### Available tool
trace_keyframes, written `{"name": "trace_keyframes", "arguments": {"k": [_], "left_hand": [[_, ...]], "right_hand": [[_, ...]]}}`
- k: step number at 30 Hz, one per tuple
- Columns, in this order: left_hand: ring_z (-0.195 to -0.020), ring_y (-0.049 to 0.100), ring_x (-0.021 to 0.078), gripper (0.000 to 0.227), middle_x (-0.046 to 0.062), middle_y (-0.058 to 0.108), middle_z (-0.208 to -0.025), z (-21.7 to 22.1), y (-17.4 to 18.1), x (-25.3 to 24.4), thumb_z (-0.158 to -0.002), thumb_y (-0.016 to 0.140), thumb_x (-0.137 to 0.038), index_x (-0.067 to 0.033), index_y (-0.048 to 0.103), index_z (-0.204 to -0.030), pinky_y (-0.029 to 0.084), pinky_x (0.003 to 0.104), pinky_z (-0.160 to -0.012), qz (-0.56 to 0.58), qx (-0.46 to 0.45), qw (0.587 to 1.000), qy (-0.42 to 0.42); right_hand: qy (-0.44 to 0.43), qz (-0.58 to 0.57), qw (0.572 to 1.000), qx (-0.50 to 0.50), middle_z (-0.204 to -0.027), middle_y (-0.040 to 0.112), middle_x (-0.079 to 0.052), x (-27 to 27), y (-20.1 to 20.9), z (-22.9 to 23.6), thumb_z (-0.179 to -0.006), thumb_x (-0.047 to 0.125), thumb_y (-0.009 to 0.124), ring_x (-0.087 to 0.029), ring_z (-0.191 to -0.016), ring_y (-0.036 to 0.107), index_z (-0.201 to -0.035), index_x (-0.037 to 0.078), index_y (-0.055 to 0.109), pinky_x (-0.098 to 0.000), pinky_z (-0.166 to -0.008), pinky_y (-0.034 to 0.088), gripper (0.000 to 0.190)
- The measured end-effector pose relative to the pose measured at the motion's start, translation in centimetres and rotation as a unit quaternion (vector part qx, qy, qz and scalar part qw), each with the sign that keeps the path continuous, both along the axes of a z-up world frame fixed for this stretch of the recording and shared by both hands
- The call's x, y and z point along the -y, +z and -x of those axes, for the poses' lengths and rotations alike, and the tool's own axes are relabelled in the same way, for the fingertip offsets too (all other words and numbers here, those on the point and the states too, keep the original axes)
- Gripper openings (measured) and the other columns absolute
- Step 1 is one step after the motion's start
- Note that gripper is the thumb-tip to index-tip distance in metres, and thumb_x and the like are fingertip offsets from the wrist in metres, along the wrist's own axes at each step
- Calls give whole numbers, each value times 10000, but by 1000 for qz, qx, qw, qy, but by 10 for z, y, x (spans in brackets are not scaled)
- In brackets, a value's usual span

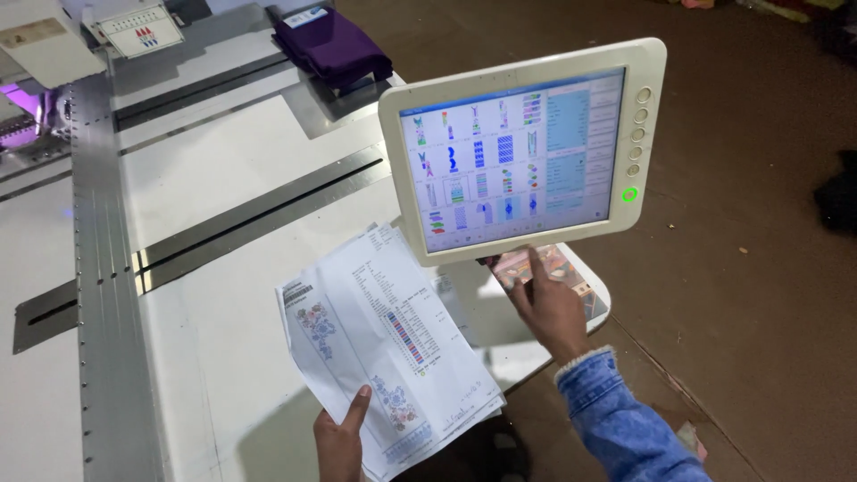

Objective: Operating an industrial embroidery machine's touch screen control panel while referencing a printed pattern sheet.

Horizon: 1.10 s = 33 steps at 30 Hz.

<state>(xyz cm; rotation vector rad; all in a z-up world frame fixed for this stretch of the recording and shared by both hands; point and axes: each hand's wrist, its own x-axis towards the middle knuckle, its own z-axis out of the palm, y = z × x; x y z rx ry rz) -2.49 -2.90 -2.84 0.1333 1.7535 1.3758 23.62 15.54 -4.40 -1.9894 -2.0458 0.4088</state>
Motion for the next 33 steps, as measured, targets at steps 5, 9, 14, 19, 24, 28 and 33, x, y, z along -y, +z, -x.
{"name": "trace_keyframes", "arguments": {"k": [5,9,14,19,24,28,33], "left_hand": [[-1130,707,383,397,210,768,-1217,0,4,0,-914,671,-82,66,701,-1282,548,470,-988,-6,30,1000,9],[-1123,692,390,430,210,752,-1248,6,-9,2,-913,618,-78,70,686,-1311,537,473,-932,-16,58,998,20],[-1045,703,380,392,200,772,-1163,10,0,5,-924,601,-124,61,712,-1251,533,464,-855,17,44,999,1],[-1116,700,358,423,175,774,-1221,17,-6,4,-918,622,-156,47,713,-1278,524,436,-928,43,18,999,-7],[-1119,670,349,412,158,754,-1226,18,-2,1,-916,614,-145,50,708,-1266,490,427,-934,51,5,998,21],[-1137,675,330,426,157,760,-1220,25,-25,0,-895,654,-184,60,727,-1236,486,413,-966,63,-22,998,10],[-1138,667,346,424,166,750,-1219,20,-16,-2,-898,640,-162,58,704,-1254,489,426,-970,61,-6,998,12]], "right_hand": [[99,-46,994,-8,-743,761,-55,-2,24,46,-1002,351,538,-261,-597,706,-1623,237,301,-446,-575,593,674],[169,-206,963,42,-612,677,-90,-25,18,77,-1004,334,559,-354,-493,618,-1616,237,294,-504,-530,503,674],[169,-243,954,48,-664,701,-44,-40,30,94,-1027,354,553,-299,-473,610,-1627,235,290,-458,-485,502,666],[181,-245,952,35,-658,695,-29,-23,38,85,-1032,340,540,-264,-457,608,-1549,202,432,-450,-550,526,546],[129,-210,966,72,-451,573,-34,-2,1,60,-1002,358,533,-263,-377,546,-1509,150,514,-471,-569,554,548],[107,-136,981,85,-490,613,-29,5,-7,47,-993,350,542,-242,-415,583,-1587,227,377,-463,-718,586,628],[93,-130,984,73,-484,588,-50,7,-6,42,-1001,384,521,-261,-419,573,-1591,261,380,-482,-644,579,619]]}}
